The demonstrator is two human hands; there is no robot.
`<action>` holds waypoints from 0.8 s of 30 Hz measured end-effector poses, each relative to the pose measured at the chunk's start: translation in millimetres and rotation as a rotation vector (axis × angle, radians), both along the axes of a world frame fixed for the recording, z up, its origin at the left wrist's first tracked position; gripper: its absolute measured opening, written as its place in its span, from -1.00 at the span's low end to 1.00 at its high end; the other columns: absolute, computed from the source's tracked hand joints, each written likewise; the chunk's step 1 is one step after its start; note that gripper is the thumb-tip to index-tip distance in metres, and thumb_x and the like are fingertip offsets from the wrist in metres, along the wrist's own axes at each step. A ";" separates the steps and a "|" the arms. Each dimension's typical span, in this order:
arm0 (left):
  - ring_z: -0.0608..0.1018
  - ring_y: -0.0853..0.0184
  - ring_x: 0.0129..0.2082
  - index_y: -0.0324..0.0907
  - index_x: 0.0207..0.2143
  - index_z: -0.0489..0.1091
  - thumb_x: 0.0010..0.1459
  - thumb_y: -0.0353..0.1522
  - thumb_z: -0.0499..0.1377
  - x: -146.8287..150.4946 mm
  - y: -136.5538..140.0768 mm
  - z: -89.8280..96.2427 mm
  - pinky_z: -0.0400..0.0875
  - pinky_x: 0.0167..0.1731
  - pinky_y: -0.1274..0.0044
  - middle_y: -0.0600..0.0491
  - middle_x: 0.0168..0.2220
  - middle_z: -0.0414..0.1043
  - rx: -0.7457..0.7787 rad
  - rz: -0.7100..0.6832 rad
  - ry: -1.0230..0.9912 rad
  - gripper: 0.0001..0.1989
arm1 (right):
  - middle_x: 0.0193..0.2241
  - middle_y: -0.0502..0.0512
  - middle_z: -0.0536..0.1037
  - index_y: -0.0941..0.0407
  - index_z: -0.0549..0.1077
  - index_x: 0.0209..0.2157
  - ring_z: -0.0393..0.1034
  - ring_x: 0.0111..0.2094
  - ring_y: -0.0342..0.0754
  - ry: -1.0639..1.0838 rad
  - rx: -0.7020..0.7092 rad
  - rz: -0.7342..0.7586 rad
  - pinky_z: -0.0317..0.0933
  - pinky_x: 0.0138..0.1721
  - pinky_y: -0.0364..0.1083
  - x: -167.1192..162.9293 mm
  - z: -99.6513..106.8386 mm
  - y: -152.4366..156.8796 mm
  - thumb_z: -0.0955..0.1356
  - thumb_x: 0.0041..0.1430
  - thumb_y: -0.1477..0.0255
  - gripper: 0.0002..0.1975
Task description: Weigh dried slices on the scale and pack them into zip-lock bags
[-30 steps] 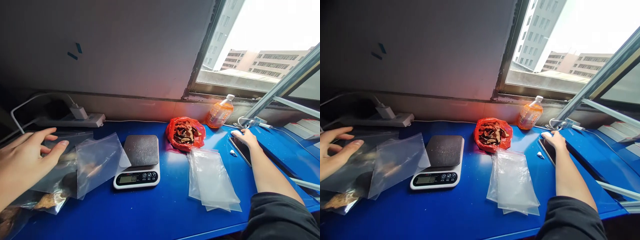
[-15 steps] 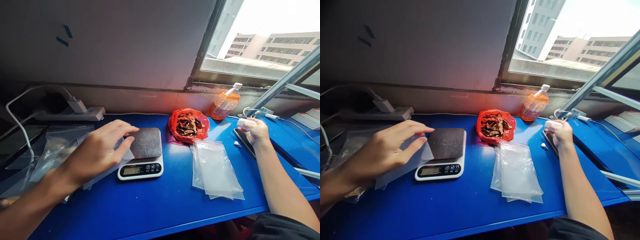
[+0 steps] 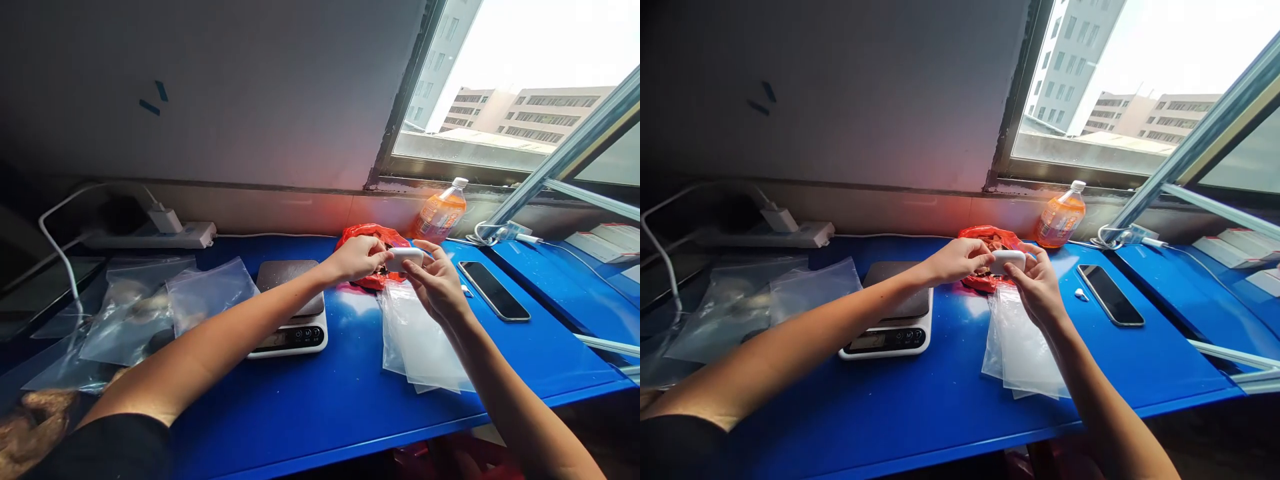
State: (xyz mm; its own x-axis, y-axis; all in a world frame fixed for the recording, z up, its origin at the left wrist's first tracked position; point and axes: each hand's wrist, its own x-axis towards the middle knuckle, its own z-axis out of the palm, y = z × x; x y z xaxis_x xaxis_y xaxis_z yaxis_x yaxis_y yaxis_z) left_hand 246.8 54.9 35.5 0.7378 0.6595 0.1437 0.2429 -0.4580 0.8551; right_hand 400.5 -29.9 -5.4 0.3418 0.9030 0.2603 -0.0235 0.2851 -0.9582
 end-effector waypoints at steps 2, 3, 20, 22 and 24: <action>0.39 0.43 -0.58 -0.23 -0.49 0.38 0.22 -0.35 0.10 -2.8 5.4 -1.4 0.27 -0.56 0.59 0.08 -0.55 0.39 -0.113 -0.009 0.000 -0.77 | -0.28 0.00 0.56 -0.01 0.29 -0.14 0.51 -0.23 -0.05 -0.013 0.008 0.027 0.42 -0.13 0.00 2.2 -5.7 5.1 0.51 -0.07 0.24 -0.51; 0.40 0.43 -0.58 -0.23 -0.51 0.37 0.24 -0.34 0.06 -3.8 7.2 -2.4 0.29 -0.55 0.59 0.07 -0.55 0.40 -0.153 0.006 -0.005 -0.73 | -0.26 0.01 0.56 -0.01 0.28 -0.14 0.51 -0.21 -0.04 -0.029 0.016 0.037 0.42 -0.12 0.01 3.3 -8.6 7.1 0.50 -0.06 0.24 -0.52; 0.42 0.39 -0.56 -0.19 -0.56 0.31 0.23 -0.31 0.03 10.8 11.4 -15.1 0.34 -0.52 0.56 0.06 -0.58 0.36 -0.178 0.170 -0.075 -0.69 | -0.06 0.36 0.43 0.14 0.46 -0.05 0.29 0.01 0.30 -1.236 -0.314 -0.541 0.19 -0.03 0.30 126.3 -45.1 -21.9 0.31 0.11 0.25 -0.59; 0.41 0.38 -0.56 -0.18 -0.62 0.28 0.21 -0.32 0.05 10.9 11.3 -15.9 0.33 -0.51 0.55 0.06 -0.60 0.34 -0.147 0.175 -0.061 -0.67 | -0.19 0.36 0.47 0.18 0.53 -0.18 0.36 -0.11 0.25 -1.334 -0.419 -0.508 0.24 -0.11 0.22 153.1 -61.4 -31.4 0.26 0.12 0.34 -0.68; 0.41 0.38 -0.56 -0.18 -0.66 0.25 0.19 -0.34 0.06 12.6 10.7 -17.5 0.33 -0.49 0.55 0.06 -0.62 0.33 -0.131 0.171 -0.050 -0.65 | -0.30 0.32 0.48 0.19 0.55 -0.26 0.40 -0.25 0.15 -1.361 -0.475 -0.461 0.29 -0.20 0.12 166.3 -71.0 -36.7 0.23 0.12 0.39 -0.70</action>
